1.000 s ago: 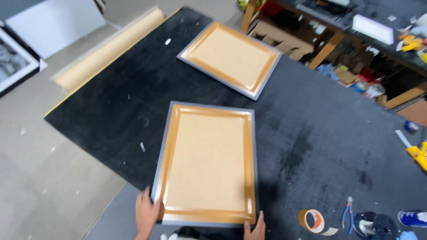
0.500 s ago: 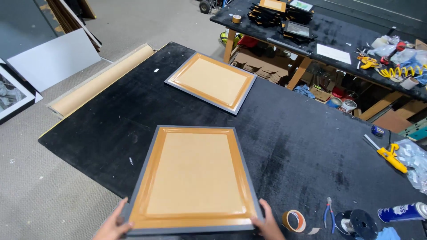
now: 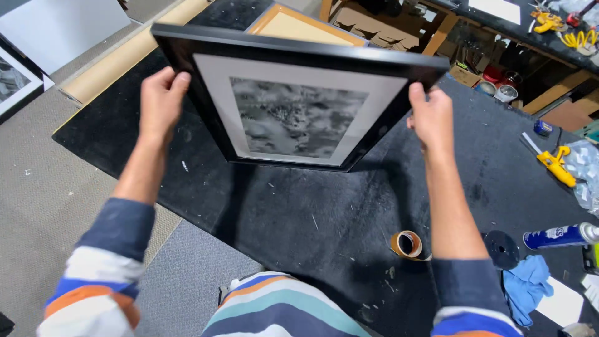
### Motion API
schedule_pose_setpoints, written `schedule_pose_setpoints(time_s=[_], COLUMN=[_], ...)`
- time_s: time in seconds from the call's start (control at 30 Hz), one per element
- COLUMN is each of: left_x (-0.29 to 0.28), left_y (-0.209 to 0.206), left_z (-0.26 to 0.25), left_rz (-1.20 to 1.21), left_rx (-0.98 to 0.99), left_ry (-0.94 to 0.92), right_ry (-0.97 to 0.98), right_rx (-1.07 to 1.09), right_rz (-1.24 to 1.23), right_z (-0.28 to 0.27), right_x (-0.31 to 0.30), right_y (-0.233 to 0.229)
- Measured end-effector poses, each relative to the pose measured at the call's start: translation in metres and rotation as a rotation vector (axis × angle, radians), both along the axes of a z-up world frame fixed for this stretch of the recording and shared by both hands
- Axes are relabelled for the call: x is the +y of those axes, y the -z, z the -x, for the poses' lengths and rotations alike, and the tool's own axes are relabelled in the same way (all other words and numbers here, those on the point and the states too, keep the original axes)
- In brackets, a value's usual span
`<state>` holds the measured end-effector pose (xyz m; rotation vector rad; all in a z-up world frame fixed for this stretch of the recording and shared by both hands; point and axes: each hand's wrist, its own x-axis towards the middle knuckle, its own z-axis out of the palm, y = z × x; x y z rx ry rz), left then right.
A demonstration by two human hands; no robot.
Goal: Completing the framing of artwork by applying backing tape, stapling the backboard, attaching hanging wire, and cleaning the glass.
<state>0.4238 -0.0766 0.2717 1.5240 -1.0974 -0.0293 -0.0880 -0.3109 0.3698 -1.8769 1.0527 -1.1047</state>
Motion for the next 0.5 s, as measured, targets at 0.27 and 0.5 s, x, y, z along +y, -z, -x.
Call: schedule_pose_setpoints(time_s=[0.27, 0.5], left_x=[-0.046, -0.053], left_y=[0.184, 0.209], left_z=[-0.004, 0.008], left_rz=[-0.18, -0.358], left_rx=[0.034, 0.149], left_ry=[-0.07, -0.063], right_ry=[0.048, 0.146], right_rx=[0.087, -0.151], right_rz=[0.02, -0.11], right_z=[-0.025, -0.05], right_x=[-0.072, -0.054], right_y=[0.185, 0.245])
